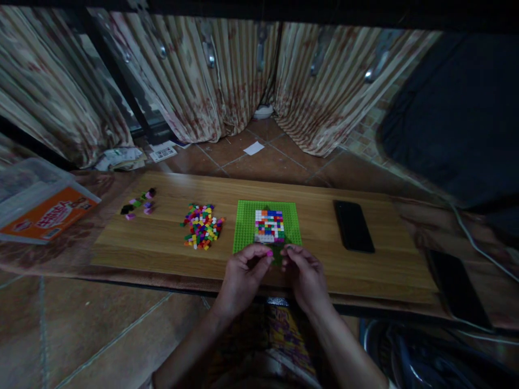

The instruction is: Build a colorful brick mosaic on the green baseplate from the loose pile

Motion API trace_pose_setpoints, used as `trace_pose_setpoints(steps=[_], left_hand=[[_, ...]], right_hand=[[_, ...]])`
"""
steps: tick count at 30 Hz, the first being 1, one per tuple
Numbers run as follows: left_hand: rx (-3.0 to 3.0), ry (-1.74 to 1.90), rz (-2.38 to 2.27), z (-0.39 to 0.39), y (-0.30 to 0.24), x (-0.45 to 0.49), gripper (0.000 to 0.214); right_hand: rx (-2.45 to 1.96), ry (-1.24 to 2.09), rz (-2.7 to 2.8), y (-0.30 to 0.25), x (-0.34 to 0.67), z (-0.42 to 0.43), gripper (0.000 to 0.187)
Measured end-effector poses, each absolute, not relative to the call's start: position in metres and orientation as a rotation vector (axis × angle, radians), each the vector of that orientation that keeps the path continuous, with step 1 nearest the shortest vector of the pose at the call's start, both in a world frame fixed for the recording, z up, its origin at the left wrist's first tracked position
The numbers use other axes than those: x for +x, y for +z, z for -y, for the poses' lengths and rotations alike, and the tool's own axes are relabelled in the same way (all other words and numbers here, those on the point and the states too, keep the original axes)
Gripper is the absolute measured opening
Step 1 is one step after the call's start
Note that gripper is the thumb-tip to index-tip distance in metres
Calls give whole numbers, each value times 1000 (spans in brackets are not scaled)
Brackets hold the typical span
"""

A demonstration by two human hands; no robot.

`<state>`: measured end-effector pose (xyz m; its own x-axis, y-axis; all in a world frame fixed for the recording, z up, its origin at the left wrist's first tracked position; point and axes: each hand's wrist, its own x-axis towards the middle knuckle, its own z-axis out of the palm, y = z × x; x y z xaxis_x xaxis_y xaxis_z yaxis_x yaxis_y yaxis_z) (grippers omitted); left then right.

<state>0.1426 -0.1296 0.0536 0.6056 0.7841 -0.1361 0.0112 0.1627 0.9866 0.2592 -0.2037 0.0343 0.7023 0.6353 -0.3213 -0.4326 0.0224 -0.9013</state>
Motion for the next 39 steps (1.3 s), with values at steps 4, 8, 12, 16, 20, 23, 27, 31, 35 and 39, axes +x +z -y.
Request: trace_pose_setpoints(steps=[4, 8, 12, 16, 20, 23, 27, 31, 35, 39], left_hand=[[1366, 667, -729, 135, 52, 153, 12], [1420, 677, -763, 140, 50, 158, 13], [1496, 722, -802, 144, 45, 161, 14], [1591, 750, -771, 144, 38, 164, 16], [1688, 721, -778, 142, 33, 166, 20], [1738, 719, -851, 141, 30, 166, 30], [1833, 662, -911, 142, 30, 164, 37], [1939, 601, -876, 143, 28, 162, 42], [2047, 548, -858, 143, 23, 162, 46], [2090, 508, -861, 143, 20, 162, 46]], right_hand=[[-1004, 1090, 26, 44, 259, 211, 18], [-1134, 1091, 111, 49, 260, 213, 20], [-1255, 1107, 163, 52, 257, 213, 30], [-1251, 1129, 92, 53, 258, 215, 29], [-1272, 1124, 58, 50, 264, 214, 30], [-1320, 981, 98, 43, 269, 209, 29], [-1479, 665, 315, 30, 275, 199, 22], [-1665, 515, 537, 23, 274, 195, 24], [-1776, 374, 677, 22, 271, 195, 25], [-1788, 352, 690, 22, 272, 194, 23]])
